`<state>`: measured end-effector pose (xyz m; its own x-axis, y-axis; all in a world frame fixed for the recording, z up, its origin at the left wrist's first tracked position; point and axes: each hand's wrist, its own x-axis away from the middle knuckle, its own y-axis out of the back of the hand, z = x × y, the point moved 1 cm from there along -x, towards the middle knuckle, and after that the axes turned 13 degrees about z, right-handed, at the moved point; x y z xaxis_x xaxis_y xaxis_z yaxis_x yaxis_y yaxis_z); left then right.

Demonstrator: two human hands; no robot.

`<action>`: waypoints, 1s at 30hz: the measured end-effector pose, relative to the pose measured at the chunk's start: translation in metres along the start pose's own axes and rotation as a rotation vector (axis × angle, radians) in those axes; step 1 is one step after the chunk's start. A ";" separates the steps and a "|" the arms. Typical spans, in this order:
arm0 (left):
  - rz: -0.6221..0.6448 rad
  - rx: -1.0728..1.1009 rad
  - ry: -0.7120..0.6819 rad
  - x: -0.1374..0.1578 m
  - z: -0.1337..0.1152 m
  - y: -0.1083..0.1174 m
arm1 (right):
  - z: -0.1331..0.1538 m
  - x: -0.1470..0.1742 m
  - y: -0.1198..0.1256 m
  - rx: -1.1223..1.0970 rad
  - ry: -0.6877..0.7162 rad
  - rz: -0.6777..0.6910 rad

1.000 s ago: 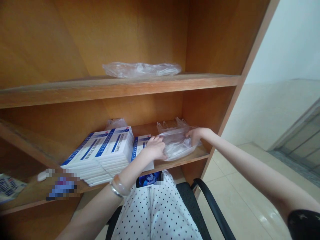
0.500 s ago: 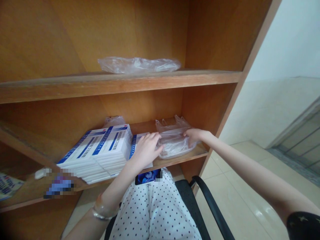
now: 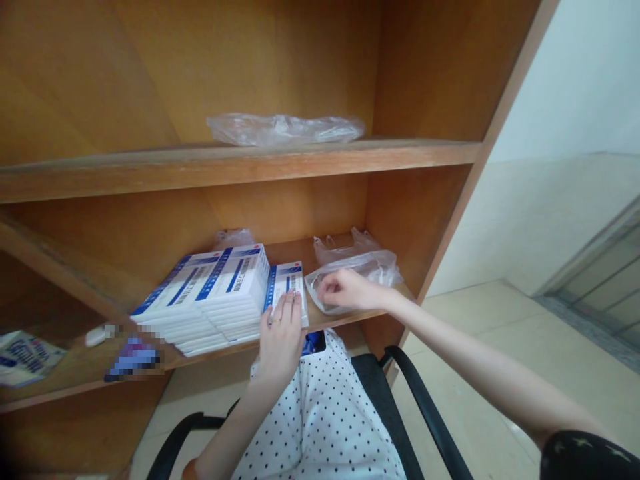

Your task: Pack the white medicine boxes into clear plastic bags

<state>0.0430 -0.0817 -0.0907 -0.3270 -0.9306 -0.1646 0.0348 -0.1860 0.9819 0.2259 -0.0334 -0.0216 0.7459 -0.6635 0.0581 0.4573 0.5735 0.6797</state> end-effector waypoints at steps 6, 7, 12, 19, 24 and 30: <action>-0.073 0.109 0.029 0.010 -0.003 -0.005 | -0.021 -0.016 -0.047 -0.515 -0.167 0.184; -0.076 0.132 0.024 0.014 -0.004 -0.005 | -0.024 -0.018 -0.052 -0.570 -0.183 0.183; -0.169 0.184 0.026 0.041 -0.012 -0.014 | -0.027 -0.022 -0.069 -0.791 -0.246 0.139; -0.318 0.244 -0.041 0.053 -0.010 -0.012 | -0.013 -0.020 -0.085 -1.119 -0.221 0.061; -0.398 0.549 -0.139 0.049 0.007 0.017 | -0.008 -0.020 -0.082 -1.171 -0.224 0.072; -0.611 0.956 -0.050 0.045 0.026 0.036 | -0.014 -0.002 -0.065 -1.245 -0.172 0.087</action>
<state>0.0048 -0.1223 -0.0599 -0.0802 -0.7491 -0.6576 -0.8717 -0.2672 0.4107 0.2012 -0.0628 -0.0760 0.7665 -0.6012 0.2260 0.6256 0.6192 -0.4747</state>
